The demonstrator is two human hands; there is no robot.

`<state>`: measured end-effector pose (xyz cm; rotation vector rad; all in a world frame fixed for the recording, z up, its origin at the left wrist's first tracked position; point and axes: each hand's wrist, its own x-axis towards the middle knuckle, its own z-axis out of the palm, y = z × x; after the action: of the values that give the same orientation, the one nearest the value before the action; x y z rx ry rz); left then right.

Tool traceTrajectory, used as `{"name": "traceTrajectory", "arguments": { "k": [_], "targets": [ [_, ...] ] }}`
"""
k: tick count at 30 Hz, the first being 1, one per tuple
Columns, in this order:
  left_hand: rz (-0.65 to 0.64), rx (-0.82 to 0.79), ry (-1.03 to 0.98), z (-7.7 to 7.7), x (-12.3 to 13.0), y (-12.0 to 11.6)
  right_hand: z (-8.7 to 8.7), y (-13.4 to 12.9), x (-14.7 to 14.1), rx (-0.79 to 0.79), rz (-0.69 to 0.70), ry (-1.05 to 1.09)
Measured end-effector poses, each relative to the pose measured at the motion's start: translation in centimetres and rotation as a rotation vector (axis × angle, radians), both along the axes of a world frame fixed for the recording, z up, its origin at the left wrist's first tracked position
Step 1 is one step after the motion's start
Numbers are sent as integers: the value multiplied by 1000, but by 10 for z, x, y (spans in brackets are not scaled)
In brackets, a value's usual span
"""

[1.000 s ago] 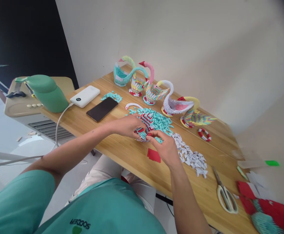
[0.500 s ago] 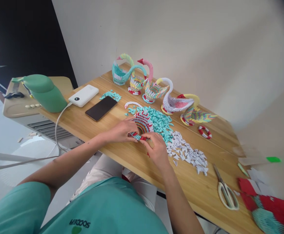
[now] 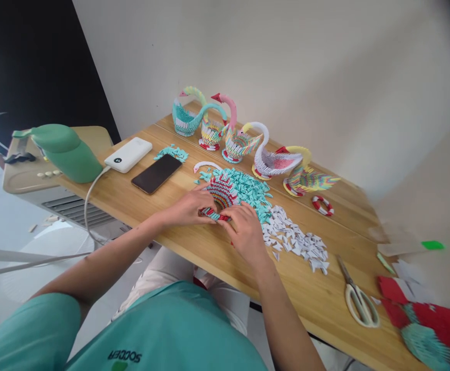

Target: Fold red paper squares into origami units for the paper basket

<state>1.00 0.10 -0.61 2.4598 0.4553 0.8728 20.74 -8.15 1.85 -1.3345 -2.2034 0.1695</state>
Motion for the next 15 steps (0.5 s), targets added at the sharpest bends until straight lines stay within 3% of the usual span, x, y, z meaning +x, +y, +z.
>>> {"name": "traceTrajectory", "arguments": {
  "k": [4, 7, 9, 13, 15],
  "targets": [
    [5, 5, -2, 0, 0, 4, -6, -13, 6, 72, -60, 92],
    [19, 44, -55, 2, -5, 5, -21, -34, 23, 116, -282, 248],
    [72, 79, -127, 2, -11, -2, -34, -49, 38, 89, -372, 239],
    [324, 93, -378, -2, -26, -44, -52, -73, 60, 5, -278, 92],
    [368, 4, -458, -9, -26, -73, -56, -77, 64, 8, -235, 37]
  ]
}}
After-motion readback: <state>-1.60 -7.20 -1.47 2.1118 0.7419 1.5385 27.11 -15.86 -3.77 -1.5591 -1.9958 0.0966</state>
